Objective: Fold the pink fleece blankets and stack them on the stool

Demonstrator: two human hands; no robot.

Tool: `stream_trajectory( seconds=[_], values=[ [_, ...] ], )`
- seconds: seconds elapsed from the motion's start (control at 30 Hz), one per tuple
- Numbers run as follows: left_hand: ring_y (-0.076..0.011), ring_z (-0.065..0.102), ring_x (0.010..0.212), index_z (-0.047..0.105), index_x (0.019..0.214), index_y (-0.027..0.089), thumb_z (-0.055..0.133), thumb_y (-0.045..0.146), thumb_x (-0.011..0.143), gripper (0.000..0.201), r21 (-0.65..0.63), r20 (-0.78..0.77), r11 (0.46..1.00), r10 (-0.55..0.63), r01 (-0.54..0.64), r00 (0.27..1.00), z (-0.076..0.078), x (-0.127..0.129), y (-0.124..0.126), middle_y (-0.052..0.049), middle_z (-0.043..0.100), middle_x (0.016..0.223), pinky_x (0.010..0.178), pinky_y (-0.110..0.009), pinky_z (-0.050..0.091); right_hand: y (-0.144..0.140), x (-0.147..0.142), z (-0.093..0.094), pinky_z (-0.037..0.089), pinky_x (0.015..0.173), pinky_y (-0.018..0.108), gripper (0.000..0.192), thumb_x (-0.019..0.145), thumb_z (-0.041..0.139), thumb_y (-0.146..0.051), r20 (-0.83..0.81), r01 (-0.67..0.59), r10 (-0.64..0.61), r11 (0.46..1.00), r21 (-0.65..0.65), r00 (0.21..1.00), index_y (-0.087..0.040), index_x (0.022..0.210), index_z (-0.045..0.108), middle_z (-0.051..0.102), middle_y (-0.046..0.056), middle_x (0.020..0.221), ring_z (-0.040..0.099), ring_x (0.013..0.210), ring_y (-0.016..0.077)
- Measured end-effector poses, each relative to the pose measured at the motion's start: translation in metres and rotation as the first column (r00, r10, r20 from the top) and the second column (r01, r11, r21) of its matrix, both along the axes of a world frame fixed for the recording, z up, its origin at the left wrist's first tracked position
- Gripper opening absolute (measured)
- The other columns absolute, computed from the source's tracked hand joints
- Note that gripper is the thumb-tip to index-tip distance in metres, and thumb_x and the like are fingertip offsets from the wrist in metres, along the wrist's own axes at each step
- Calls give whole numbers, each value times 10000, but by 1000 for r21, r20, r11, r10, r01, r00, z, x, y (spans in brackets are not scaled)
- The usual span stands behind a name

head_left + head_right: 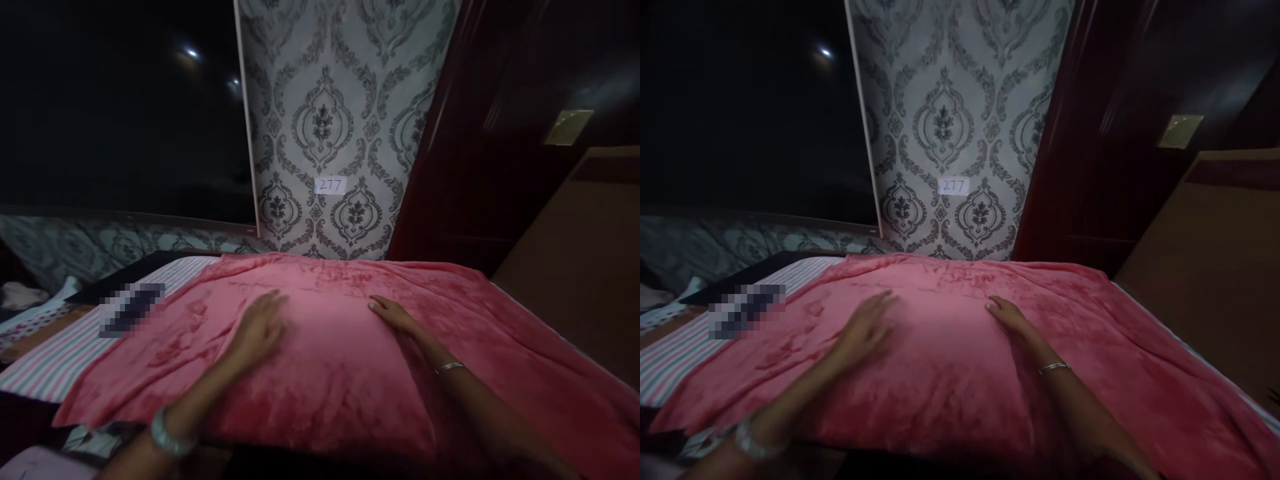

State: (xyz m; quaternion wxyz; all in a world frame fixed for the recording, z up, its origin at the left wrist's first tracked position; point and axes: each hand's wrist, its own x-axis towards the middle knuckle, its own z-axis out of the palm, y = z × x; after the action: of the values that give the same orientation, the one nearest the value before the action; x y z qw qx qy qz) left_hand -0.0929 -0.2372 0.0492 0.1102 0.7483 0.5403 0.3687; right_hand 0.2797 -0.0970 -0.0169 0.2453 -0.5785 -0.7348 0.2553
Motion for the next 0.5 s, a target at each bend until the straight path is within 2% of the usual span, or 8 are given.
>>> stream_trajectory(
  seconds=[0.03,0.07,0.13,0.23,0.33,0.5],
  values=[
    [-336,362,1442,638,1262,176,679,400,758,553,-120,157,982,165,-147,974,5,-17,16,-143,528,1468,1206,-519,243,0,4,0,297,1184,446,609,889,532,-515,-30,15,-15,1000,-18,999,-161,1382,587,558,131,1441,485,1361,288],
    [-345,348,1448,656,1213,165,735,410,688,585,-277,284,934,303,-225,910,7,-32,29,-145,552,1444,1204,-496,257,0,6,1,301,1183,442,615,872,553,-538,-60,25,-27,999,-34,998,-171,1364,605,570,124,1432,484,1362,289],
    [-406,515,1305,695,1065,123,770,473,628,565,-433,348,869,406,-239,845,5,-53,47,-196,672,1253,1097,-521,409,0,6,3,311,1179,431,636,835,593,-576,-120,41,-48,997,-63,992,-171,1324,638,584,126,1416,485,1362,295],
    [-382,679,1041,697,901,136,799,539,591,519,-533,415,829,430,-169,802,-3,-63,57,-177,749,969,876,-453,554,1,2,5,351,1152,438,646,780,658,-575,-196,73,-92,992,-102,976,-161,1276,666,580,148,1416,501,1346,312],
    [-345,712,927,679,845,152,837,540,554,510,-573,491,813,444,-106,750,-5,-61,63,-160,750,881,750,-381,568,1,-4,5,436,1077,457,619,772,676,-511,-259,129,-164,981,-145,952,-159,1280,652,579,169,1410,558,1287,312],
    [-357,709,737,659,753,119,888,495,458,530,-630,553,776,453,-5,699,-1,-57,79,-157,718,707,636,-409,551,-6,-17,5,576,815,425,577,747,675,-488,-366,210,-270,958,-196,891,-135,1202,672,690,196,1217,702,1014,292]
  ],
)
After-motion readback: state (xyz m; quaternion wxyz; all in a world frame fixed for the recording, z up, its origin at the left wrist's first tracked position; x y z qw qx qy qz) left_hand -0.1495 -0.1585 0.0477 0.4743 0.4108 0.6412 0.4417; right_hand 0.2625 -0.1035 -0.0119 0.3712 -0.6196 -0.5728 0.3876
